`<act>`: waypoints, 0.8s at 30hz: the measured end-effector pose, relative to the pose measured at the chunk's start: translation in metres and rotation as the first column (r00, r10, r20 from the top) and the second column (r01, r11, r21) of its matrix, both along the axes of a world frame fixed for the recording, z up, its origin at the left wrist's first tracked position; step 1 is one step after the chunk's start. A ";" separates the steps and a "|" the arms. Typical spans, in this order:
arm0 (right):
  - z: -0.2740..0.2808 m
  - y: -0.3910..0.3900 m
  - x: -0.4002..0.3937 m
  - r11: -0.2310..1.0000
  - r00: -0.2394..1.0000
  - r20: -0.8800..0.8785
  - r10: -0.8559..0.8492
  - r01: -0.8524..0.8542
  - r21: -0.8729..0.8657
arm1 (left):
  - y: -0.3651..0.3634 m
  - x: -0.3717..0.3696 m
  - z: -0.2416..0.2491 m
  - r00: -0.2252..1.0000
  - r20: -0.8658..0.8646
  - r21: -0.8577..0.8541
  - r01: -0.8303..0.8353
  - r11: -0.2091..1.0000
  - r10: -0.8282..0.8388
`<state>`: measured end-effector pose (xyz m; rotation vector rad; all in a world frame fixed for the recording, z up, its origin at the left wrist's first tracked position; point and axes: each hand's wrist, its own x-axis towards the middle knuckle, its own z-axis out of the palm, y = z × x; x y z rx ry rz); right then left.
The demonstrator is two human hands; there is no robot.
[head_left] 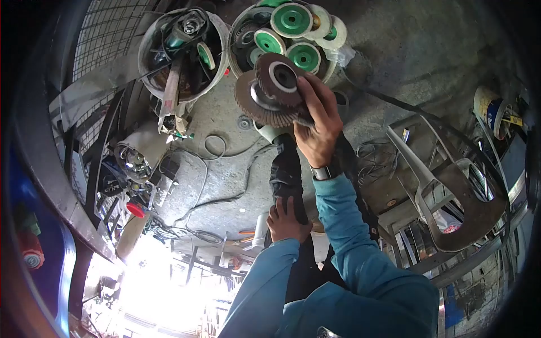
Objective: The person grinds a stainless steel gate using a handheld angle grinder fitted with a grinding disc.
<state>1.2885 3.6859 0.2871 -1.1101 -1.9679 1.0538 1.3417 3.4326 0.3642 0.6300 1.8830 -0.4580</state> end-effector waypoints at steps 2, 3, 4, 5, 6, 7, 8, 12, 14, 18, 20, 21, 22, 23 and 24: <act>0.010 0.002 0.004 0.992 0.998 0.042 0.054 -0.058 0.108 | 0.000 0.001 -0.001 0.999 -0.023 -0.012 0.030 0.999 -0.030; 0.014 0.003 0.004 0.992 0.998 0.041 0.057 -0.061 0.107 | 0.000 0.001 0.000 0.999 -0.023 -0.013 0.027 1.000 -0.028; 0.017 0.004 0.003 0.982 0.997 0.046 0.059 -0.067 0.175 | 0.003 0.000 0.002 1.000 -0.008 -0.033 0.014 0.999 -0.014; 0.018 0.006 0.003 0.967 0.997 0.050 0.063 -0.073 0.245 | 0.005 -0.002 0.002 1.000 0.005 -0.051 0.000 0.999 0.000; 0.019 0.008 0.004 0.966 0.997 0.048 0.064 -0.074 0.246 | 0.004 -0.002 0.002 1.000 0.003 -0.051 -0.002 0.999 0.002; 0.020 0.011 0.005 0.934 0.994 0.083 0.066 -0.091 0.347 | 0.001 -0.001 0.001 1.000 0.006 -0.035 -0.010 0.999 0.010; 0.021 0.014 0.004 0.890 0.991 0.119 0.062 -0.109 0.443 | -0.001 -0.001 0.000 1.000 0.010 -0.019 -0.018 1.000 0.018; 0.032 0.026 0.001 0.845 0.994 0.064 0.086 -0.106 0.524 | -0.010 0.001 -0.004 0.999 -0.012 0.041 -0.047 0.998 0.048; 0.037 0.037 0.005 0.741 0.979 0.118 0.166 -0.203 0.641 | -0.005 -0.004 0.000 0.999 0.007 0.004 -0.046 0.999 0.046; 0.050 0.054 0.005 0.639 0.967 0.139 0.215 -0.247 0.729 | -0.010 -0.003 0.000 0.998 -0.031 0.061 -0.051 0.997 0.053; 0.060 0.058 0.007 0.587 0.925 0.210 0.315 -0.364 0.723 | -0.010 -0.005 0.000 0.999 -0.035 0.060 -0.036 0.998 0.038; 0.063 0.059 0.007 0.586 0.926 0.208 0.316 -0.363 0.724 | -0.010 -0.006 0.000 0.999 -0.037 0.060 -0.037 0.998 0.039; 0.066 0.060 0.007 0.574 0.916 0.222 0.334 -0.384 0.723 | -0.010 -0.007 0.000 0.998 -0.028 0.069 -0.051 0.996 0.053; 0.068 0.060 0.007 0.562 0.906 0.236 0.351 -0.405 0.721 | -0.010 -0.008 0.001 0.998 -0.017 0.076 -0.064 0.995 0.065; 0.070 0.061 0.006 0.561 0.906 0.235 0.351 -0.404 0.722 | -0.011 -0.008 0.000 0.998 -0.018 0.078 -0.064 0.995 0.066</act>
